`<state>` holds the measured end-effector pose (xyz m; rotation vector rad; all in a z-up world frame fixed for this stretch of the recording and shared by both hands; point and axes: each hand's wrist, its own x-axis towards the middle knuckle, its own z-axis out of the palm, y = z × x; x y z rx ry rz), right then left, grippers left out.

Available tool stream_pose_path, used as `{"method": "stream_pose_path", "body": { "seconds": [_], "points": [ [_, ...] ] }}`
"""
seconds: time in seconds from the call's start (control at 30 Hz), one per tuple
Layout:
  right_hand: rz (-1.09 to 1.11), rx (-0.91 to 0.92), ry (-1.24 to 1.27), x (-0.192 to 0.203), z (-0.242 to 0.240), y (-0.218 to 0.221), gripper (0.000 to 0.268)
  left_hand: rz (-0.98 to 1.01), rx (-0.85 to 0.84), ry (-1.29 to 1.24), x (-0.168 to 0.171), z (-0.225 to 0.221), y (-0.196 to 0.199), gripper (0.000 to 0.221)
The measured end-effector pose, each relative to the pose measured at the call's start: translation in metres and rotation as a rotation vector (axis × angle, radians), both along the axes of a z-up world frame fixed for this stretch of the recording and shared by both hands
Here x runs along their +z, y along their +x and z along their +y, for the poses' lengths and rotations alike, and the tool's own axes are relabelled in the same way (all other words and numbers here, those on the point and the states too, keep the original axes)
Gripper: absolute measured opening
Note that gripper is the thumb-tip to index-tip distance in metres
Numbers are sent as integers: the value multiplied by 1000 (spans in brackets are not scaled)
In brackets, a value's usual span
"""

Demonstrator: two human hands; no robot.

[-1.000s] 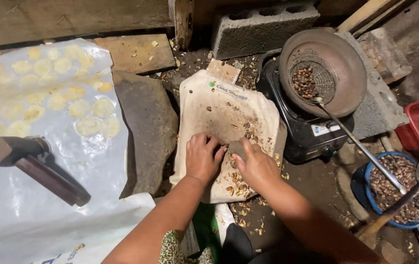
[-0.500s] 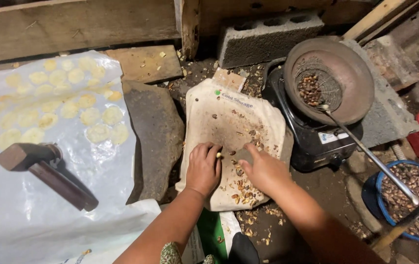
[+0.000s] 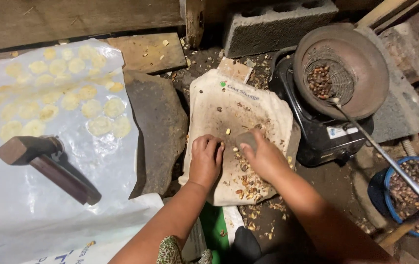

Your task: Cracking nuts and flattening them into discs using a stone mallet in a manual food production setting.

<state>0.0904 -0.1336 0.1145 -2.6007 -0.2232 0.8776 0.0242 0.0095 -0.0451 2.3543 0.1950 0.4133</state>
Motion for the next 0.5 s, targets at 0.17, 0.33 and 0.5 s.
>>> {"method": "stream_pose_path", "body": {
  "seconds": [0.17, 0.33, 0.5],
  "points": [
    [-220, 285, -103, -38, -21, -1, 50, 20, 8, 10, -1, -2, 6, 15],
    [-144, 200, -133, -31, -19, 0, 47, 68, 5, 28, -4, -4, 5, 15],
    [-361, 214, 100, -14, -14, -2, 53, 49, -55, 24, 12, 9, -8, 35]
  ]
}}
